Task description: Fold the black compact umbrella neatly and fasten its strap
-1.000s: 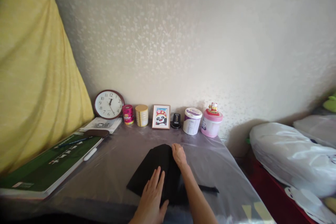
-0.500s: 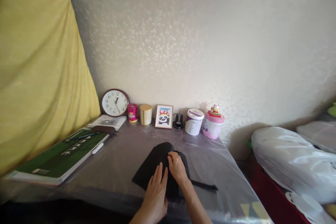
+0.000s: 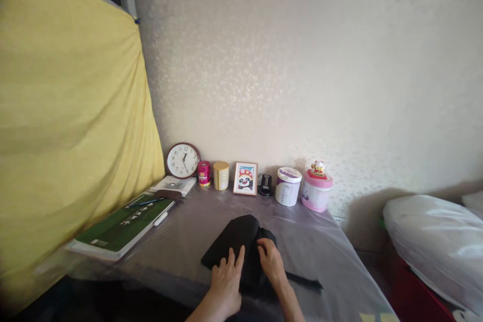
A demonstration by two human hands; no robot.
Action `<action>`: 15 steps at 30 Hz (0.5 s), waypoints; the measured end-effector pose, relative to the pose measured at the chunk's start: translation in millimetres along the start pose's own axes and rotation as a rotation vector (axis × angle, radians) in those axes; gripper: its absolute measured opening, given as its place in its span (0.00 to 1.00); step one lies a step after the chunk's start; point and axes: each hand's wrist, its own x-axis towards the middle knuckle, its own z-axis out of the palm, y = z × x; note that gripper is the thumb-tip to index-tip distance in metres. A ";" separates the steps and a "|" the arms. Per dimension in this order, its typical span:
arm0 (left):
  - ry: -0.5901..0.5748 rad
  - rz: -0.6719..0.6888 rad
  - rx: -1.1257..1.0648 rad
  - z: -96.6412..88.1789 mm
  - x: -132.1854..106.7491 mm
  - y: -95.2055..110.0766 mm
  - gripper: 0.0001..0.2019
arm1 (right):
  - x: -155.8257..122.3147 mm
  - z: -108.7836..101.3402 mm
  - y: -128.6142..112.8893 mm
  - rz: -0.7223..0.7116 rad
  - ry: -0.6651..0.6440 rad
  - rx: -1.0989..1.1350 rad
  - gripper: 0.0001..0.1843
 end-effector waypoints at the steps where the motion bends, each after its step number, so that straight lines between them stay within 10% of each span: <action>1: 0.007 -0.002 0.006 0.3 0.7 -1.9 0.55 | -2.3 -2.5 0.9 0.015 0.003 0.015 0.15; 15: 0.054 0.034 -0.354 -21.0 -7.7 -31.4 0.43 | -21.1 -29.6 32.0 0.189 0.082 0.266 0.17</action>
